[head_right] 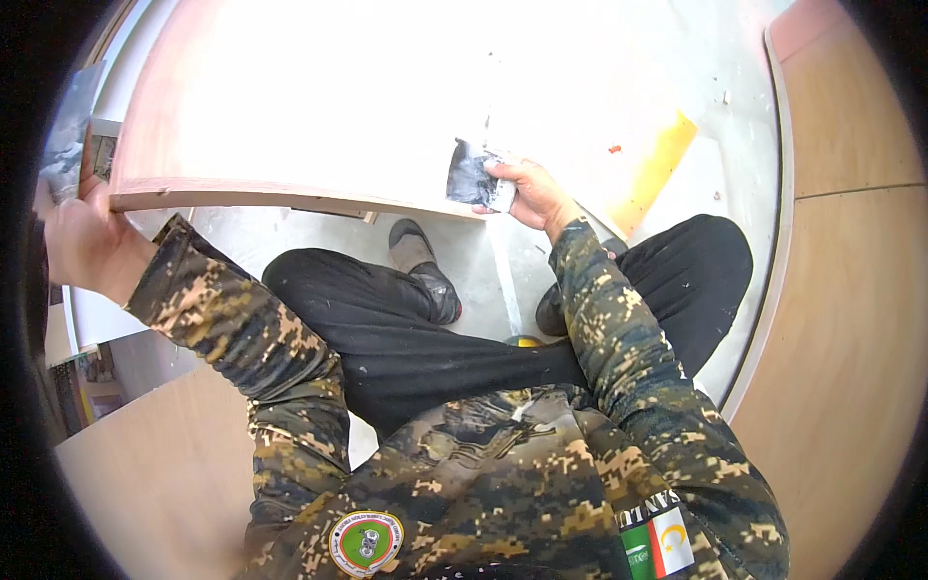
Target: Applying wood putty to the edges and screw holes of a wooden furniture component using a small spreader.
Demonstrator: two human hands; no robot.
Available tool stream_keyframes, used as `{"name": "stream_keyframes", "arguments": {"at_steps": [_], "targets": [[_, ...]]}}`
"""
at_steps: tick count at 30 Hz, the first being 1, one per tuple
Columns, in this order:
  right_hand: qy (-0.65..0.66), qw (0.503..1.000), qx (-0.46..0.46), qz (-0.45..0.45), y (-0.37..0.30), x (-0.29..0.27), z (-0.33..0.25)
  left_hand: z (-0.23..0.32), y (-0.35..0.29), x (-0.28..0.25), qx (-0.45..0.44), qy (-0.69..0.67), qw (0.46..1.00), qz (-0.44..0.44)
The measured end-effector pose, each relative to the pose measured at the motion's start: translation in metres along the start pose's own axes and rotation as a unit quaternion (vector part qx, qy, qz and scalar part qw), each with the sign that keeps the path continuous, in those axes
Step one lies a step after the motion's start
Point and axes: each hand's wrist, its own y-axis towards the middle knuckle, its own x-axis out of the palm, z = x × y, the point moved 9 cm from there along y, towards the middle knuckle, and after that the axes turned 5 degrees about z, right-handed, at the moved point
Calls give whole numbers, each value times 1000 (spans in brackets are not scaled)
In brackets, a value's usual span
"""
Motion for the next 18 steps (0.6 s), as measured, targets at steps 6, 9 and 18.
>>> {"name": "stream_keyframes", "arguments": {"at_steps": [6,9,18], "targets": [[96,991,-67,-69,-23,45,-33,13,-18,8,184,529,829,0],[88,985,-129,-74,-42,65,-57,52,-23,-30,138,408,895,114],[86,934,-340,-64,-106,107,-121,156,-214,108,-505,-500,689,-140]]}}
